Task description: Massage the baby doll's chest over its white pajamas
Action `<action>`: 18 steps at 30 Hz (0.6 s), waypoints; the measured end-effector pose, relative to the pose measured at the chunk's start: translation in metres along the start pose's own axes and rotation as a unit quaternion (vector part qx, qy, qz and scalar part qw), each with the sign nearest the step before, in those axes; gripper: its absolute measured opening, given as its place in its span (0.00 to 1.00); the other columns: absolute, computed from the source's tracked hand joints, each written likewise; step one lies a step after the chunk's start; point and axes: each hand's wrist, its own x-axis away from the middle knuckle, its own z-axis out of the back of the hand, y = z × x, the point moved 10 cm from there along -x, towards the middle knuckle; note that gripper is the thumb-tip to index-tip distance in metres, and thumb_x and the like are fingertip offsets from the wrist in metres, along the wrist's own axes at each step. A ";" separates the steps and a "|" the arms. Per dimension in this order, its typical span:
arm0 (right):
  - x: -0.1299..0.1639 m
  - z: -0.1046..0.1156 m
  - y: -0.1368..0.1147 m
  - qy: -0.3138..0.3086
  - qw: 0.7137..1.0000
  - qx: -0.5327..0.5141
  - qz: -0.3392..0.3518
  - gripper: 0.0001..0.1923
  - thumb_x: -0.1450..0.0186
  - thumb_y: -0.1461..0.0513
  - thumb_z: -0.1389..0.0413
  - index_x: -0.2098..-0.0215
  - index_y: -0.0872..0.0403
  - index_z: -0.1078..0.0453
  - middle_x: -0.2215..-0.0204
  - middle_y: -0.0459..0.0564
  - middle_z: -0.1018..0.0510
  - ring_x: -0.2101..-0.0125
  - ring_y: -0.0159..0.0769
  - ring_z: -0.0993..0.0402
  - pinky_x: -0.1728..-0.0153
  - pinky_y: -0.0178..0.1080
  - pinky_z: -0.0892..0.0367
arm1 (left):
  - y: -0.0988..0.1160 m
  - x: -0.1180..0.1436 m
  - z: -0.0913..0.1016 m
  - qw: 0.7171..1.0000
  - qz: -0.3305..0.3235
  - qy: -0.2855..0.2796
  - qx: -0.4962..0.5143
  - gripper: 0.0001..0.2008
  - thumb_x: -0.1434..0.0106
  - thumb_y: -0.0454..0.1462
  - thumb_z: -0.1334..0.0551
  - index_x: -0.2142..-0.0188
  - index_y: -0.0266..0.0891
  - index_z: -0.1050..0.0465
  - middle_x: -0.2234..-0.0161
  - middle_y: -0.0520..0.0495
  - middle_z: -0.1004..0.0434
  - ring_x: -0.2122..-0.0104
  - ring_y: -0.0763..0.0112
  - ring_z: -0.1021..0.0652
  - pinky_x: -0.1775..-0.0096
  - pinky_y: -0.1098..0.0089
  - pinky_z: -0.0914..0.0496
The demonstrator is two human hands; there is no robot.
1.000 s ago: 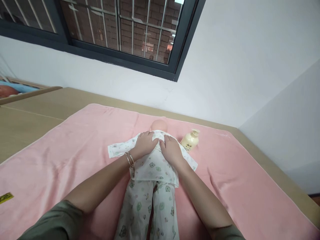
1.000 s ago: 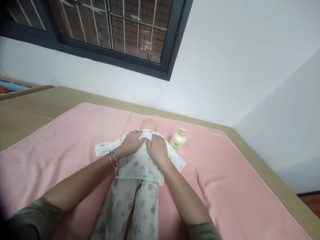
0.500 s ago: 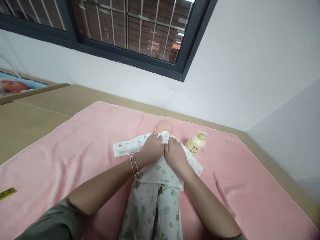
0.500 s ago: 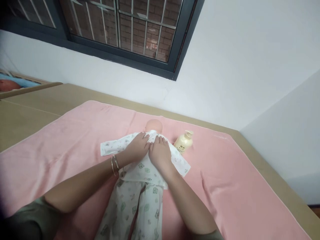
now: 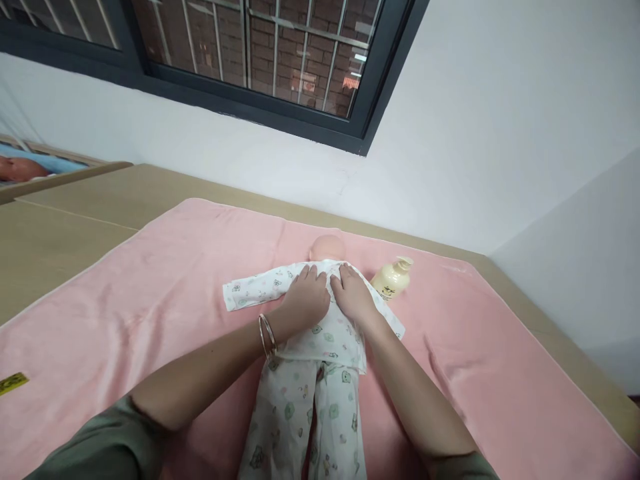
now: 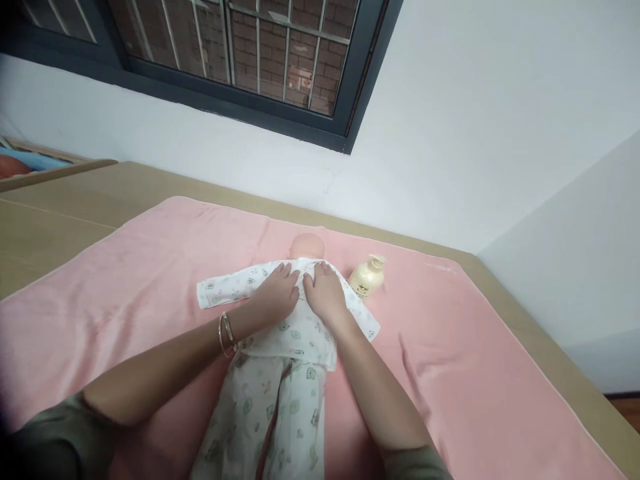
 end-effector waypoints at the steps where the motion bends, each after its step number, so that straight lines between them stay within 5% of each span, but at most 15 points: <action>1: 0.003 0.000 -0.004 0.002 1.000 0.017 0.001 0.27 0.25 0.59 0.59 0.36 0.67 0.36 0.35 0.68 0.33 0.34 0.50 0.40 0.34 0.48 0.46 | 0.001 -0.002 0.000 0.999 -0.029 -0.012 -0.015 0.14 0.32 0.30 0.49 0.63 0.35 0.24 0.57 0.33 0.22 0.50 0.49 0.26 0.44 0.47 0.34; 4: 0.019 0.001 -0.020 -0.007 0.998 0.068 -0.003 0.25 0.26 0.62 0.60 0.38 0.67 0.35 0.39 0.69 0.29 0.37 0.54 0.35 0.37 0.50 0.43 | -0.009 -0.009 0.001 0.997 -0.058 -0.026 -0.031 0.16 0.31 0.31 0.51 0.67 0.37 0.25 0.59 0.35 0.22 0.52 0.51 0.26 0.45 0.49 0.33; 9: 0.034 0.002 -0.035 -0.023 0.996 0.089 0.011 0.23 0.27 0.63 0.59 0.39 0.65 0.34 0.42 0.68 0.26 0.39 0.53 0.33 0.39 0.47 0.41 | -0.040 -0.016 -0.001 0.999 0.050 -0.006 0.009 0.14 0.29 0.35 0.51 0.59 0.37 0.26 0.58 0.37 0.23 0.55 0.53 0.25 0.50 0.52 0.30; 12: 0.025 0.002 -0.023 -0.026 0.999 0.039 0.011 0.24 0.25 0.60 0.61 0.40 0.62 0.33 0.41 0.65 0.26 0.37 0.50 0.35 0.37 0.46 0.41 | -0.030 -0.011 -0.004 0.998 0.054 0.002 -0.025 0.15 0.29 0.36 0.50 0.54 0.33 0.27 0.54 0.32 0.23 0.50 0.49 0.26 0.46 0.49 0.33; 18: -0.002 -0.013 0.009 -0.052 0.998 -0.022 0.021 0.35 0.24 0.49 0.59 0.30 0.67 0.46 0.29 0.68 0.44 0.28 0.50 0.50 0.31 0.49 0.51 | -0.009 0.003 -0.009 0.997 0.068 0.026 -0.016 0.20 0.32 0.33 0.48 0.43 0.30 0.30 0.44 0.26 0.26 0.39 0.42 0.31 0.44 0.42 0.34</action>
